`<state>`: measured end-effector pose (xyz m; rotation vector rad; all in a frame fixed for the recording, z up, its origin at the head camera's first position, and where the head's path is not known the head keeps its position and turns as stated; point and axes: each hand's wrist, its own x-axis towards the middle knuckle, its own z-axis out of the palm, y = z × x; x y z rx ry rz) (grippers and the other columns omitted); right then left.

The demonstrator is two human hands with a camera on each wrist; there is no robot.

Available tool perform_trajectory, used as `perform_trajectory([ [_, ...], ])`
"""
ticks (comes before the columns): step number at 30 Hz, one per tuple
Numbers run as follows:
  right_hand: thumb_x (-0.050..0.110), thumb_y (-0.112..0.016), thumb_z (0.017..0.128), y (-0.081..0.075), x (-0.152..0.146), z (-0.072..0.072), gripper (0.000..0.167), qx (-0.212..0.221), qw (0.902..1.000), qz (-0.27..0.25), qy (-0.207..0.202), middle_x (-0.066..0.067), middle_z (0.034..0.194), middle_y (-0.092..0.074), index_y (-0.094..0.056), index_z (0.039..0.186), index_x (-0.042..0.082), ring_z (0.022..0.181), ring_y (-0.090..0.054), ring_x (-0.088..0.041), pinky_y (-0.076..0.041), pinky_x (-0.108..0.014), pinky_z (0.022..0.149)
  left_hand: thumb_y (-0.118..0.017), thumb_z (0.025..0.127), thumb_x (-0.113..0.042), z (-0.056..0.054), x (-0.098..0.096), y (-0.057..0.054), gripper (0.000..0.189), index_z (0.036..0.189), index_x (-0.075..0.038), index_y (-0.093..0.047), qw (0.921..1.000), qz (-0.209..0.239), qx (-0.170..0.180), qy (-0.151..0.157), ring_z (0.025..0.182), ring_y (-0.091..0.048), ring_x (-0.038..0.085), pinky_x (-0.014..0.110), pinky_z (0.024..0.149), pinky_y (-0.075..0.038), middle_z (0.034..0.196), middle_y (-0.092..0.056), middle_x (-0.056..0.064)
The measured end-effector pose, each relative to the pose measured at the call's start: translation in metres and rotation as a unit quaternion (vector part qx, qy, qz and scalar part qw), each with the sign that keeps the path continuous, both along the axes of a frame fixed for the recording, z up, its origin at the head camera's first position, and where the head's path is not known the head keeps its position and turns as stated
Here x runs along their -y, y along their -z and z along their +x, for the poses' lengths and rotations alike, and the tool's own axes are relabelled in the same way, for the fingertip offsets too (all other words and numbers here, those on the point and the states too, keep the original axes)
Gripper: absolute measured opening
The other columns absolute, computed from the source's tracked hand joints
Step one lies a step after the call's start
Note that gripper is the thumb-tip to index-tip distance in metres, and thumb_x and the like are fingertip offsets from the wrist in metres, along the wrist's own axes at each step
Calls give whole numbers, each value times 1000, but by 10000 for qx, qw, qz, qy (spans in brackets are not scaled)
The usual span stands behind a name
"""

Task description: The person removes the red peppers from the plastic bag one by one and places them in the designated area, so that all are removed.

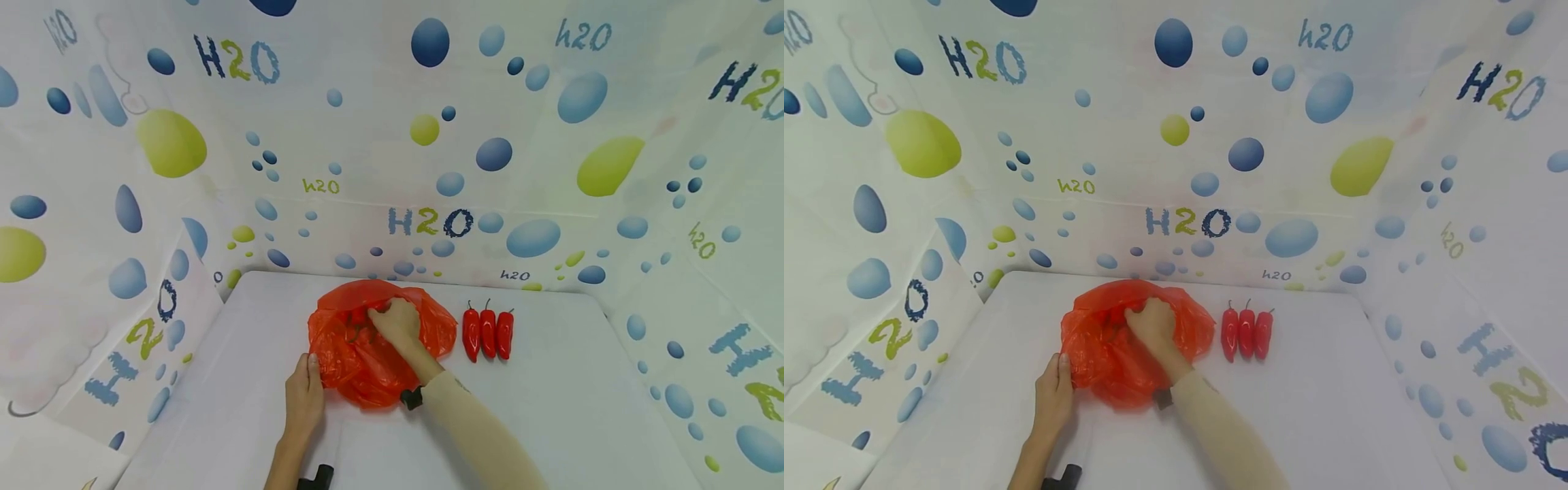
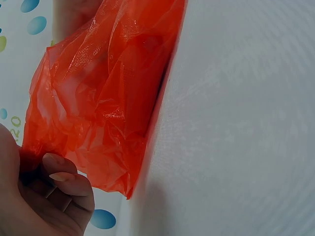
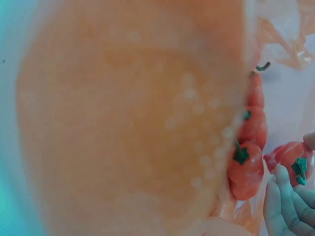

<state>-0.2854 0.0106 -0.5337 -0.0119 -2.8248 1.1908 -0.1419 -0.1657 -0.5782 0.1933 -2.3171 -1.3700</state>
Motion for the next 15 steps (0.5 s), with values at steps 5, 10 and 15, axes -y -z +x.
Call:
perform_trajectory([
  [5,38,-76,92,-4,-3,5,34,-90,9998,-170,37,1,57,-55,-65,72,14,53,-56,-17,-45,-27,50,-41,114,-22,-1,0,2,29,97,-5,-55,9999,96,9,35,66,-46,15,27,60,-39,70,-45,0],
  [10,37,-76,93,-8,-7,11,28,-21,9994,-331,61,2,59,-58,-70,80,13,58,-59,-17,-51,-28,54,-41,115,-23,0,0,2,29,97,-5,-55,9999,66,26,75,67,-45,14,27,60,-38,71,-45,-1],
  [15,37,-78,92,-11,-10,18,29,-128,9992,-366,49,2,67,-67,-78,95,9,69,-67,-19,-60,-35,66,-41,115,-23,0,0,2,29,97,-4,-55,10000,-13,0,42,68,-46,15,27,61,-38,70,-45,0],
])
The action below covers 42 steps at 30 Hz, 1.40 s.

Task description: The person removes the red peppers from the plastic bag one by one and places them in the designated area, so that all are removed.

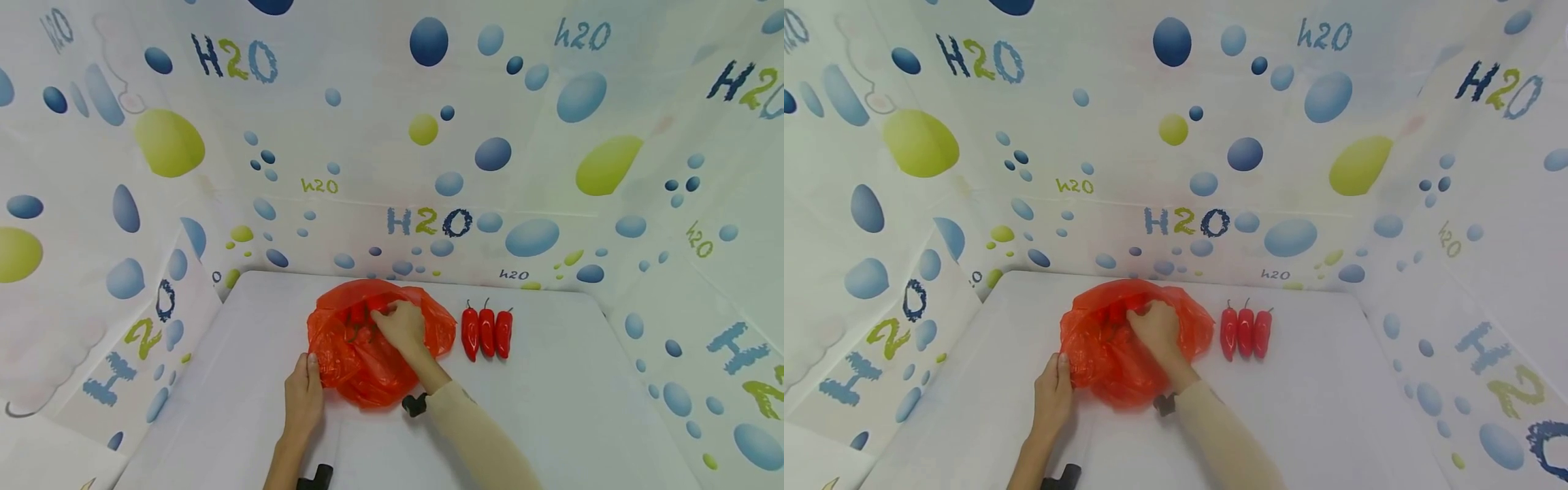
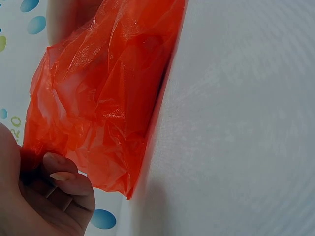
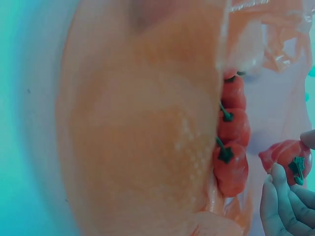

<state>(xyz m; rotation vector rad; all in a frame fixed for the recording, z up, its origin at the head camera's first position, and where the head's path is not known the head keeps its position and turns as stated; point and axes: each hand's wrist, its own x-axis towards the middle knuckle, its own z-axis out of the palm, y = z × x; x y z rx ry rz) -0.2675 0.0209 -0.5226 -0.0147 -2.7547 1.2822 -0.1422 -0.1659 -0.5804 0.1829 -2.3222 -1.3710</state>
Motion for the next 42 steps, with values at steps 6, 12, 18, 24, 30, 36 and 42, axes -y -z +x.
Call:
perform_trajectory([
  [6,39,-80,90,-5,-5,9,38,-74,9998,-126,127,-2,87,-76,-78,107,5,82,-71,-23,-61,-41,75,-42,114,-23,-1,0,1,29,98,-5,-56,10000,35,-47,-47,68,-47,16,28,61,-39,70,-46,-1],
  [12,38,-81,90,-7,-13,16,39,-31,9986,-428,301,-3,88,-76,-78,111,5,81,-70,-22,-61,-39,72,-41,114,-23,0,0,0,29,98,-4,-56,10000,59,-25,0,68,-47,15,27,61,-39,70,-46,-1],
  [18,36,-83,88,-3,-21,20,37,-177,9970,-642,390,-3,85,-74,-78,108,5,77,-68,-19,-59,-37,69,-41,115,-23,0,0,-1,29,99,-5,-56,9999,99,44,26,69,-47,16,27,62,-40,71,-46,0],
  [24,36,-83,89,-1,-30,23,37,-273,9959,-796,317,-1,81,-72,-78,109,5,74,-66,-18,-58,-34,65,-41,115,-25,-1,1,0,30,97,-5,-55,9999,81,114,-3,68,-46,17,27,62,-39,71,-45,0],
  [30,36,-83,89,-1,-39,27,37,-360,9950,-871,342,-1,84,-73,-79,110,6,78,-67,-18,-59,-36,68,-40,115,-26,-2,0,2,30,99,-5,-56,9998,107,161,28,68,-46,17,26,61,-39,72,-46,1],
  [36,39,-82,90,0,-49,34,39,-287,9939,-963,450,-2,90,-74,-78,112,8,83,-69,-19,-61,-36,72,-40,115,-28,-1,0,2,31,99,-7,-56,9997,158,183,25,68,-47,19,27,61,-40,72,-47,1],
  [42,40,-83,89,2,-58,38,41,-278,9927,-1050,515,-3,93,-75,-78,113,8,85,-70,-19,-61,-36,72,-40,115,-29,-1,0,2,31,99,-8,-56,9997,183,157,13,68,-47,19,27,61,-40,72,-48,1],
])
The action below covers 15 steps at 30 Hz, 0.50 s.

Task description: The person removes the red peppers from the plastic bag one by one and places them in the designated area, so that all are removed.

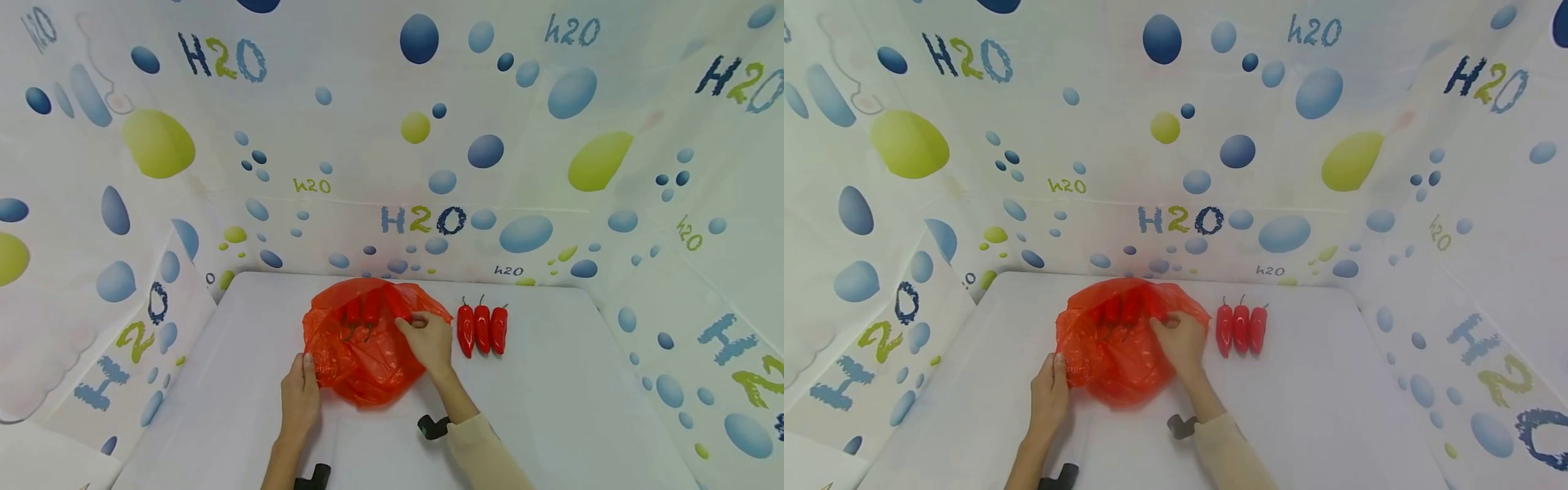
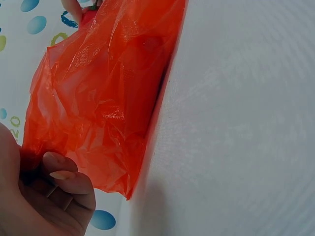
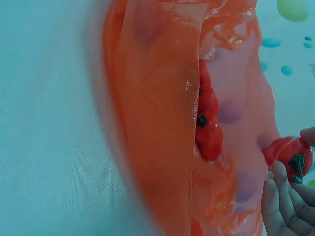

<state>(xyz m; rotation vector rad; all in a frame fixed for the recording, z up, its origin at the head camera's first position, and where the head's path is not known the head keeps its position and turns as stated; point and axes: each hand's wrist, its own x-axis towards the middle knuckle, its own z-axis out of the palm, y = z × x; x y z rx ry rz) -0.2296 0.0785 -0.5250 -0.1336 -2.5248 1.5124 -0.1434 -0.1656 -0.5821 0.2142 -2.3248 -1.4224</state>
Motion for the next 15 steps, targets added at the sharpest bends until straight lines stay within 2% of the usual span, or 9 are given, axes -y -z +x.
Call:
perform_trajectory([
  [6,40,-83,90,-3,-8,5,41,97,9998,-153,88,-3,94,-75,-78,115,9,86,-70,-20,-61,-36,73,-41,115,-27,0,-1,0,30,99,-7,-56,10000,8,-82,18,68,-47,17,27,61,-40,71,-47,1],
  [15,38,-83,90,-7,-19,10,39,-43,9993,-251,286,-5,95,-77,-78,113,8,87,-72,-22,-62,-38,73,-42,114,-23,1,-1,-3,29,97,-3,-57,9996,-80,-265,-32,67,-46,15,27,61,-39,70,-46,0],
])
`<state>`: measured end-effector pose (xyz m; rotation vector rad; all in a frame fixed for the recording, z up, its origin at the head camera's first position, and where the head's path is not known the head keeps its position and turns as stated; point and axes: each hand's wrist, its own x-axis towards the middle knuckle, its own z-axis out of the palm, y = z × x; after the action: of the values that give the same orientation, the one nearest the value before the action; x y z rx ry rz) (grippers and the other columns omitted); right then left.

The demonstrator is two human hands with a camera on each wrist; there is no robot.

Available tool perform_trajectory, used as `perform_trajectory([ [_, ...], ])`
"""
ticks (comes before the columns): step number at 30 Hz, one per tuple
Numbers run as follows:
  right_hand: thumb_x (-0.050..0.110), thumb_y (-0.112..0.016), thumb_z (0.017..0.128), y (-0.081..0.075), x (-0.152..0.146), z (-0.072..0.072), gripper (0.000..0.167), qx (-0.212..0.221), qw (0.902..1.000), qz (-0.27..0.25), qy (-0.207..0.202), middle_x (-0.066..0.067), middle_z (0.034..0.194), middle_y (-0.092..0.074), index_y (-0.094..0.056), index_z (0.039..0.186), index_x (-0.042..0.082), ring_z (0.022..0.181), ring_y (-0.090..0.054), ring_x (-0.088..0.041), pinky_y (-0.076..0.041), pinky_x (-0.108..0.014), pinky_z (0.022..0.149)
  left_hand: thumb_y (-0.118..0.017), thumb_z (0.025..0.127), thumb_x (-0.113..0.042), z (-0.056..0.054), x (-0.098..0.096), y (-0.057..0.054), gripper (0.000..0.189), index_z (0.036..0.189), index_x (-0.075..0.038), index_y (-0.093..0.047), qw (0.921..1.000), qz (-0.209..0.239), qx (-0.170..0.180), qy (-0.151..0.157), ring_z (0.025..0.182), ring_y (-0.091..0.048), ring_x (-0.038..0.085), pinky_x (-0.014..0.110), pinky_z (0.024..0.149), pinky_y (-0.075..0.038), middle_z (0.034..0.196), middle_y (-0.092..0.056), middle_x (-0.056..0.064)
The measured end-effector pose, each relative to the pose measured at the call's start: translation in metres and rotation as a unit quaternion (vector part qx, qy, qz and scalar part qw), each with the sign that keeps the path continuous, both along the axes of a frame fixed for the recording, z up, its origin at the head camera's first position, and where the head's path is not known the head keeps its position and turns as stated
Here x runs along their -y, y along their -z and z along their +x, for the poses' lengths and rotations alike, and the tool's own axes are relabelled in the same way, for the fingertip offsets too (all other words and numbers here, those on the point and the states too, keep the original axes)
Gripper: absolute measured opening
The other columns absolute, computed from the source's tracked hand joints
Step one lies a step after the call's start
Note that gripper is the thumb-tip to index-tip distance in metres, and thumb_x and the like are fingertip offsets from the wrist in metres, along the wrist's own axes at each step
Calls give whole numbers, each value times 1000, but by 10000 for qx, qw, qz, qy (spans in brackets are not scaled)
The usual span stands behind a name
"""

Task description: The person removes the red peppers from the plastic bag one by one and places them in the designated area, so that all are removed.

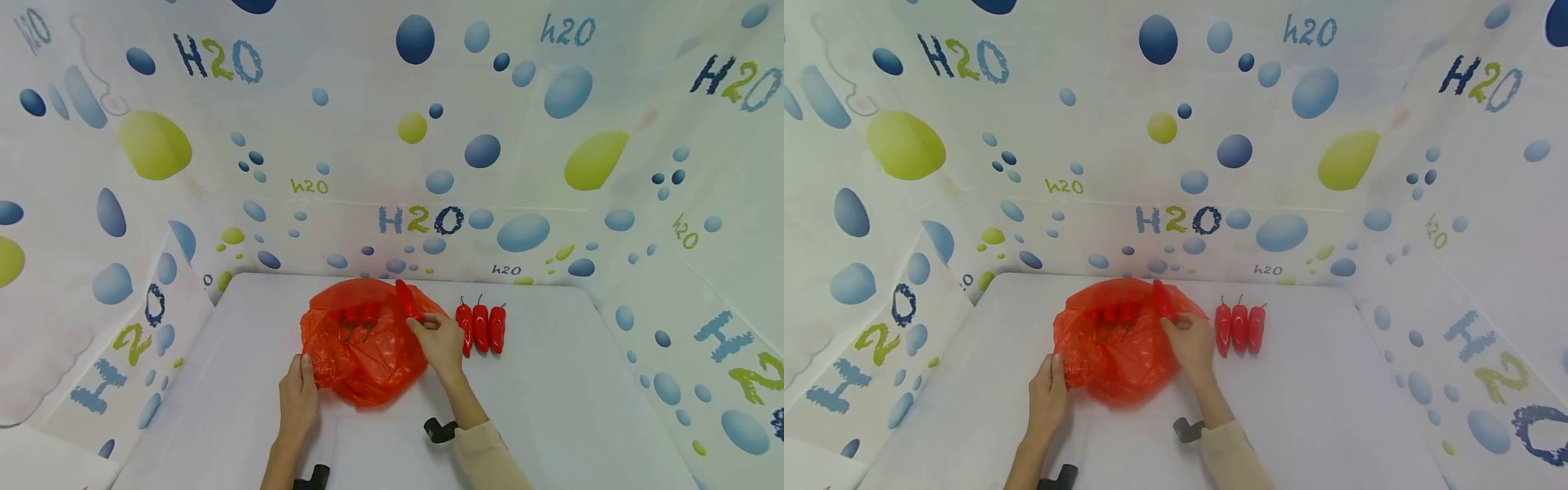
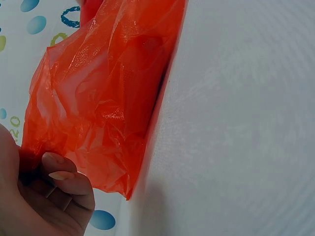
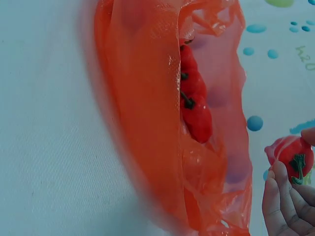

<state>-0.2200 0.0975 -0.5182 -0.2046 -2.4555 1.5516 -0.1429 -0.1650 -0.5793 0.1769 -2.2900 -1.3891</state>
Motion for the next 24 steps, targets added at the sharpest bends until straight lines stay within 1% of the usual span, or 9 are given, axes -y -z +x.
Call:
perform_trajectory([
  [5,36,-83,90,-3,-6,3,37,-74,9999,-26,94,-7,94,-77,-79,112,7,87,-72,-24,-62,-38,73,-42,114,-22,0,0,0,29,98,-3,-56,10000,-15,62,4,67,-46,15,27,61,-39,70,-46,0],
  [9,35,-82,90,-2,-12,3,37,-112,9998,-3,176,-8,94,-77,-78,113,6,87,-72,-25,-62,-39,72,-43,114,-22,-1,0,2,29,98,-3,-57,10000,-19,41,-32,67,-46,16,28,61,-39,70,-46,0],
  [16,35,-81,91,4,-22,2,37,92,9993,-82,342,-9,97,-77,-78,114,6,89,-72,-25,-62,-37,72,-42,114,-22,0,0,1,29,98,-3,-57,10000,-48,2,-14,67,-46,14,28,61,-39,70,-47,0],
  [21,36,-81,91,10,-31,2,38,110,9983,-201,538,-9,96,-77,-79,113,6,88,-72,-25,-61,-36,69,-42,114,-22,-1,1,2,28,99,-3,-57,10000,-22,-5,-21,68,-47,16,28,62,-39,71,-47,0],
  [24,36,-82,90,12,-35,3,40,119,9975,-257,649,-10,96,-78,-78,115,5,87,-74,-25,-61,-36,69,-43,114,-21,-2,1,3,28,99,-2,-57,10000,-11,-23,-11,67,-46,16,27,61,-39,70,-47,0],
])
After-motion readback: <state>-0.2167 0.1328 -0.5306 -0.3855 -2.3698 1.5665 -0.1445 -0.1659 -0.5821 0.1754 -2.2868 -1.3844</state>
